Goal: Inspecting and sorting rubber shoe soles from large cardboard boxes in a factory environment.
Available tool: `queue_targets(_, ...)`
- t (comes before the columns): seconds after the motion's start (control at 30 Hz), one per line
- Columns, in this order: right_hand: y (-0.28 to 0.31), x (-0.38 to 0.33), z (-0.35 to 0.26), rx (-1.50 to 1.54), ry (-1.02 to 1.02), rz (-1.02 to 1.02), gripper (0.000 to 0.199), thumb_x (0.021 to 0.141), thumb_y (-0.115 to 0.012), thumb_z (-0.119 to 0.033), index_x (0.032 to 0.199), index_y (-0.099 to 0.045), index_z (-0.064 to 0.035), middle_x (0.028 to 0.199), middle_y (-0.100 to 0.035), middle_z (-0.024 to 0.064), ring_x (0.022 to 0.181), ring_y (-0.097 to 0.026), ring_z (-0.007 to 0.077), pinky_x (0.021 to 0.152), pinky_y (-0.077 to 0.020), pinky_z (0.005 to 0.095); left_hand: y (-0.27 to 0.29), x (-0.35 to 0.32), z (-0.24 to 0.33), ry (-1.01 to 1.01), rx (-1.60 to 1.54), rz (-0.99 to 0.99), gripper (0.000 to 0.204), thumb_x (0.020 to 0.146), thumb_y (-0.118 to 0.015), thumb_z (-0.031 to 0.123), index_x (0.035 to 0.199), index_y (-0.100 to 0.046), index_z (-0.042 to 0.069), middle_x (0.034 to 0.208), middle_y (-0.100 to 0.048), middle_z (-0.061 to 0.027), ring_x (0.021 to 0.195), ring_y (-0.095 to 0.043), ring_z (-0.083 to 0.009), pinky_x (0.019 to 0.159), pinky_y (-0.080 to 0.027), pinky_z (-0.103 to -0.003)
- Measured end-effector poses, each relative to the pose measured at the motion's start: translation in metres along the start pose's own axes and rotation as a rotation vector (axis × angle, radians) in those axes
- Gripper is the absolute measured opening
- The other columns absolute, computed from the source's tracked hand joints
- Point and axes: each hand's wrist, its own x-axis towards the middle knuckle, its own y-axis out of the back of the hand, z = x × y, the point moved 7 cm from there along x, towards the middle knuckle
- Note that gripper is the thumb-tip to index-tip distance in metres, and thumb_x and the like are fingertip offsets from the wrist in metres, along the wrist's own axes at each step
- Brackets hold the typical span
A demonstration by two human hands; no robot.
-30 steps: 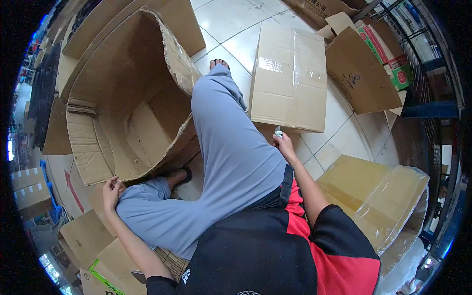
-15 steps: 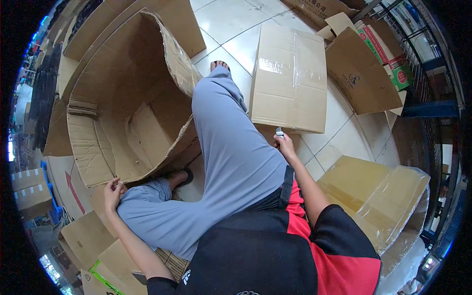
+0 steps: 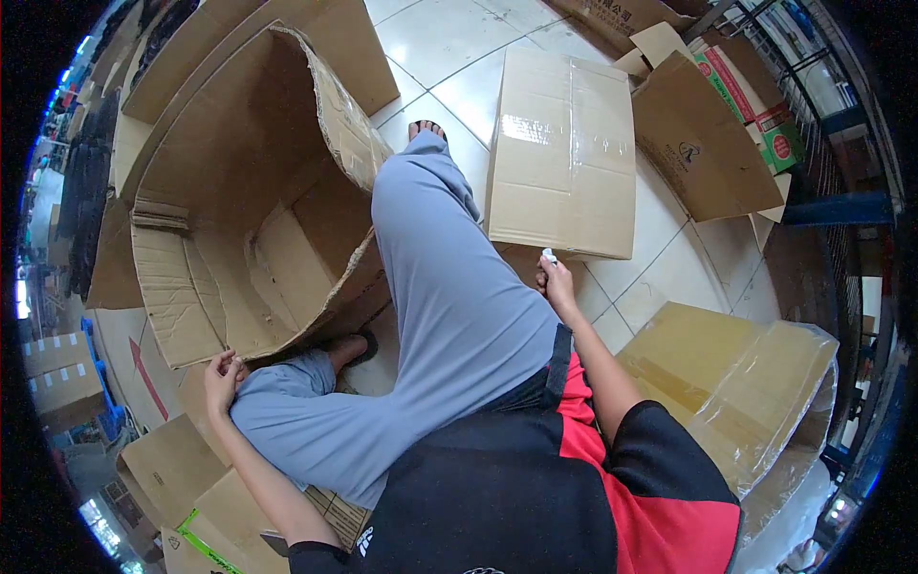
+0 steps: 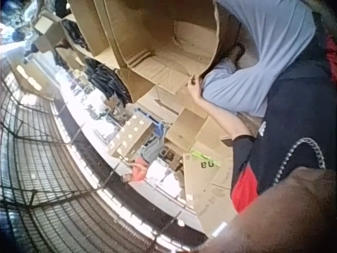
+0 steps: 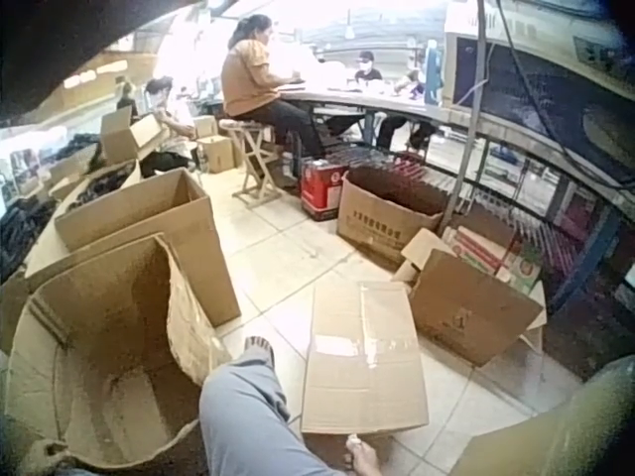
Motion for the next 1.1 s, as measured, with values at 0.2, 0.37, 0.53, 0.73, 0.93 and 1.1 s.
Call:
queue_targets(0.2,0.003,-0.002,-0.006,-0.204,0.164,0.064,0.027,0.090,-0.050,-0.035,0.085,-0.049,-0.0080,0.057,-0.044,0.0000,0.047,-0.040,0.0079,0.041,-0.0324,0.0227,0.000,-0.001,0.004,0.016,0.064,0.016,0.031,0.083,-0.061,0.013,0.109,-0.054,-0.002,0.071,-0.054,-0.0009,0.054,-0.046,-0.0056,0.046,-0.038,-0.019)
queue_targets(0.37,-0.014,-0.008,0.002,0.549,-0.111,-0.203,0.022,0.089,-0.053,-0.031,0.089,-0.051,-0.0082,0.059,-0.047,0.0004,0.050,-0.045,0.0093,0.043,-0.0374,0.0224,0.003,-0.001,-0.005,0.016,0.009,0.024,0.031,0.083,-0.061,0.013,0.110,-0.054,-0.002,0.072,-0.055,-0.0013,0.055,-0.047,-0.0057,0.046,-0.039,-0.019)
queue_targets(0.53,0.017,0.005,0.000,-0.107,0.243,0.120,0.018,0.088,-0.055,-0.027,0.092,-0.051,-0.0090,0.059,-0.047,-0.0003,0.050,-0.045,0.0093,0.043,-0.0379,0.0227,-0.002,0.002,0.002,0.014,-0.015,-0.019,0.032,0.083,-0.061,0.013,0.110,-0.052,-0.002,0.073,-0.056,-0.0021,0.055,-0.047,-0.0058,0.048,-0.039,-0.018)
queue_targets(0.73,0.008,-0.003,-0.001,0.037,0.116,0.015,0.024,0.089,-0.052,-0.031,0.088,-0.051,-0.0067,0.060,-0.049,0.0022,0.052,-0.048,0.0120,0.048,-0.0406,0.0271,-0.003,-0.003,0.005,0.049,0.028,0.010,0.031,0.083,-0.060,0.013,0.109,-0.052,-0.003,0.072,-0.056,-0.0019,0.056,-0.048,-0.0061,0.048,-0.039,-0.019)
queue_targets(0.93,-0.007,-0.010,0.000,0.331,-0.138,-0.164,0.029,0.091,-0.047,-0.035,0.087,-0.051,-0.0065,0.057,-0.046,0.0019,0.049,-0.045,0.0110,0.044,-0.0389,0.0249,0.000,-0.004,0.004,0.054,0.046,0.009,0.032,0.083,-0.061,0.015,0.109,-0.053,-0.002,0.073,-0.057,-0.0023,0.055,-0.048,-0.0058,0.047,-0.039,-0.018)
queue_targets(1.1,0.007,-0.004,-0.010,-0.021,0.049,0.044,0.030,0.091,-0.047,-0.035,0.084,-0.051,-0.0064,0.055,-0.041,-0.0008,0.046,-0.040,0.0090,0.042,-0.0357,0.0242,-0.001,-0.002,0.005,0.040,0.030,0.024,0.033,0.083,-0.061,0.015,0.109,-0.054,-0.002,0.073,-0.057,-0.0023,0.055,-0.048,-0.0058,0.047,-0.039,-0.018)
